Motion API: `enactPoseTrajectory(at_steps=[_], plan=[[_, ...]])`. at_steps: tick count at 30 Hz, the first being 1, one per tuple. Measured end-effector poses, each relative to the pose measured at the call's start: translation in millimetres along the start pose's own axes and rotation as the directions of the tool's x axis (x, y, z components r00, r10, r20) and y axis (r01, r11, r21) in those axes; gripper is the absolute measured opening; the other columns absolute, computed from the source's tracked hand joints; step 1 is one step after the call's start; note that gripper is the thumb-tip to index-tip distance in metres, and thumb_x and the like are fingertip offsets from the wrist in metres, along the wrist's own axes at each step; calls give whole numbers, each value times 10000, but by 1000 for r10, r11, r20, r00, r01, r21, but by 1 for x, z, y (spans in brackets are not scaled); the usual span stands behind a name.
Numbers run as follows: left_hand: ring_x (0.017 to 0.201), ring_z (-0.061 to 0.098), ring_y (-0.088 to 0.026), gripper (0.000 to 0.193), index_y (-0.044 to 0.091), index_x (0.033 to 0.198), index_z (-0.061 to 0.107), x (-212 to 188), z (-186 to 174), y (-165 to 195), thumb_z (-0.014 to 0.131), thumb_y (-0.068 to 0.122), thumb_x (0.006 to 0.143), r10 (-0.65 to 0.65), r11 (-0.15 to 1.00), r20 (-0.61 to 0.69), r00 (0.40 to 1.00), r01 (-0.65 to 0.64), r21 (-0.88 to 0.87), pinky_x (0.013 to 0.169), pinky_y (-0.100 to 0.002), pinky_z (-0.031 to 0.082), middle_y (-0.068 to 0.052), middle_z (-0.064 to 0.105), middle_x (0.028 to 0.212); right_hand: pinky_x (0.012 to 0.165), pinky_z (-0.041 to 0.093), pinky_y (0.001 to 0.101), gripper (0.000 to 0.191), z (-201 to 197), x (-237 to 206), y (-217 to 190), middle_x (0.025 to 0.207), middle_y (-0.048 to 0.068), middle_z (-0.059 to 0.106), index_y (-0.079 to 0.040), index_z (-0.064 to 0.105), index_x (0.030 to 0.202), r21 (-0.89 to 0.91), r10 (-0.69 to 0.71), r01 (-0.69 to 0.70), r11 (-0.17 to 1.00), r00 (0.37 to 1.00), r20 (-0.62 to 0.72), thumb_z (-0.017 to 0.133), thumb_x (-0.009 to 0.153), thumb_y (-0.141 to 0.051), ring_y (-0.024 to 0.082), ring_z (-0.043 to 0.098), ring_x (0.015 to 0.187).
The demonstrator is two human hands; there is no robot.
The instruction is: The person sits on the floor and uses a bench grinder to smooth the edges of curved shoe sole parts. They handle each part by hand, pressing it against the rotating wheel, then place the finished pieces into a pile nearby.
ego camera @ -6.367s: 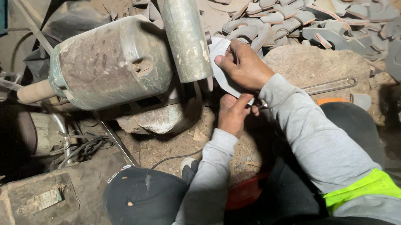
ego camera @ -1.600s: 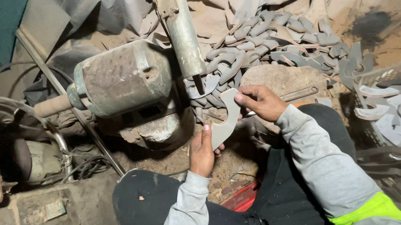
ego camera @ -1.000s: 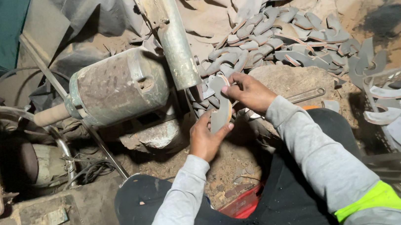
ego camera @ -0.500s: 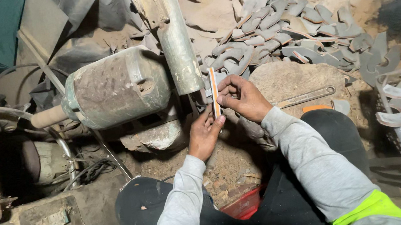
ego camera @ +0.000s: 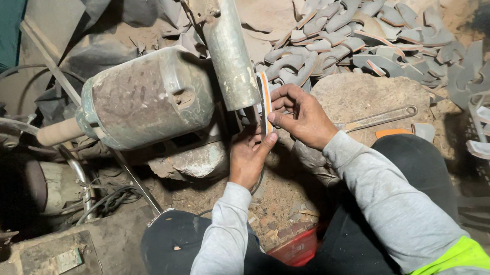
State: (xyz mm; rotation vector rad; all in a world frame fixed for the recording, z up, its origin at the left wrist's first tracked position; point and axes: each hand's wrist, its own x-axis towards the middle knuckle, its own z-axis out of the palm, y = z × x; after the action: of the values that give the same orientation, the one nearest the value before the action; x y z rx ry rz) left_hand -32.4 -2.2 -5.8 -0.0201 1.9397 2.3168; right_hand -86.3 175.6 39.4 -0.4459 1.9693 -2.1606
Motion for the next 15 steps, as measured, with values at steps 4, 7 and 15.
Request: enactPoseTrajectory(at_steps=[4, 7, 15], plan=[[1064, 674, -159, 446, -46, 1276, 642, 2, 0, 0, 793, 121, 890, -15, 999, -21, 1000, 14, -29, 942, -302, 561, -111, 711, 1174, 913, 555, 262, 354, -4, 3, 7, 1098, 60, 685, -5, 526, 1266, 30, 2, -3, 1000, 1000, 17, 646, 936, 40, 104, 661, 1023], [1050, 687, -157, 474, -38, 1292, 633, 0, 2, 1, 808, 119, 881, 23, 1000, -33, 999, -23, -1, 937, -299, 569, -112, 721, 1180, 847, 540, 242, 347, -8, 2, 11, 1064, 60, 685, -13, 521, 1253, 45, 82, -83, 996, 996, 21, 632, 932, 56, 96, 654, 974], [937, 728, -163, 546, -29, 1311, 604, -5, 1, 11, 809, 191, 856, -60, 983, -87, 994, 74, 168, 806, -285, 607, -122, 735, 1104, 768, 520, 220, 324, -8, -3, 5, 1052, 51, 684, -19, 520, 1232, 66, 116, -118, 991, 993, 28, 631, 934, 48, 86, 645, 934]])
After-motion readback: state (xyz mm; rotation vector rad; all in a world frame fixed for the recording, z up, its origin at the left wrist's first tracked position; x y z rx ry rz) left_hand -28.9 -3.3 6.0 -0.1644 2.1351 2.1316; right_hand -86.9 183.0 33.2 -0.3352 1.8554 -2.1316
